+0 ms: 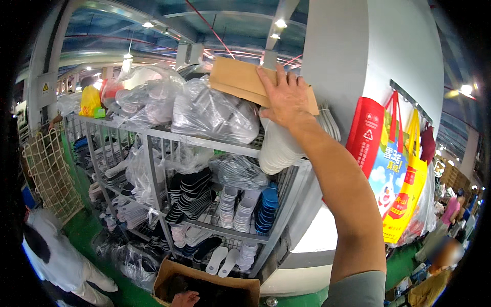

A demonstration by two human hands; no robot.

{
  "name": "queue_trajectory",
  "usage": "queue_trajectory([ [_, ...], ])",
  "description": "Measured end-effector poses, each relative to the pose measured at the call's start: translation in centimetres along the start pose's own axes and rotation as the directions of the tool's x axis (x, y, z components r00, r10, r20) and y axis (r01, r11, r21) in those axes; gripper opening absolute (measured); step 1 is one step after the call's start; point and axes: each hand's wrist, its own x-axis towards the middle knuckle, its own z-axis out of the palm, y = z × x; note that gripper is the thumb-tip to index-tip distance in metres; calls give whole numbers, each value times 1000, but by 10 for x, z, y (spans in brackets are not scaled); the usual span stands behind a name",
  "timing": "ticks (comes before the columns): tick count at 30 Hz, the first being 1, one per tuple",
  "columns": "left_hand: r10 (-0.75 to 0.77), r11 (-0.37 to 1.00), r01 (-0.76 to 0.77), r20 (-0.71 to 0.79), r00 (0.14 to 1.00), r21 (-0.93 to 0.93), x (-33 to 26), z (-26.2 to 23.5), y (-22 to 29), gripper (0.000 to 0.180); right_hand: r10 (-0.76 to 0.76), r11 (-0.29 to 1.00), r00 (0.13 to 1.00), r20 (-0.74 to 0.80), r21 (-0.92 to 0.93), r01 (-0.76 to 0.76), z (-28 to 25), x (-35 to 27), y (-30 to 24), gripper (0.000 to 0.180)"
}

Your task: The person inserts black plastic shoe trees into white sneakers moving along a conveyor belt in a factory setting. The person repeatedly picks up a shoe tree, places it inside a sneaker, and then moves the next pair forward.

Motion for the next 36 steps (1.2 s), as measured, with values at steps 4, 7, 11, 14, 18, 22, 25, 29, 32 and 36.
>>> queue_trajectory([
  [4,-85,992,83,-17,996,-100,1,-19,31,23,-79,996,997,-12,-49,78,8,11,2,101],
  [7,-124,986,123,-4,992,-108,3,-32,49,26,-131,987,972,-196,-122,109,16,10,6,97],
  [11,-247,942,233,-28,969,-243,27,-74,86,25,-185,980,919,-349,-133,147,-37,4,5,96],
  [14,-162,949,107,-167,973,-296,41,-108,59,34,-213,971,850,-483,-201,129,-78,-11,2,94],
  [18,-340,367,155,23,940,-917,115,-182,137,61,-351,928,726,-591,-113,356,-106,-36,32,92],
  [22,-100,349,-63,-105,989,-935,128,-246,153,99,-115,540,869,-482,704,462,-112,-65,-34,86],
  [25,-315,238,-264,-332,889,-935,89,-297,100,73,-68,113,921,-383,914,389,-121,-101,-123,75],
  [29,10,-101,-291,-293,956,-951,78,-306,127,70,-291,603,625,-725,368,708,-109,-182,-191,61],
  [32,-368,60,-135,-148,918,-989,52,-299,136,71,-322,488,510,-798,322,812,-91,-216,-241,43],
  [36,-633,300,-41,-231,739,-953,6,-282,125,69,-412,298,418,-810,314,902,-78,-246,-297,39],
])
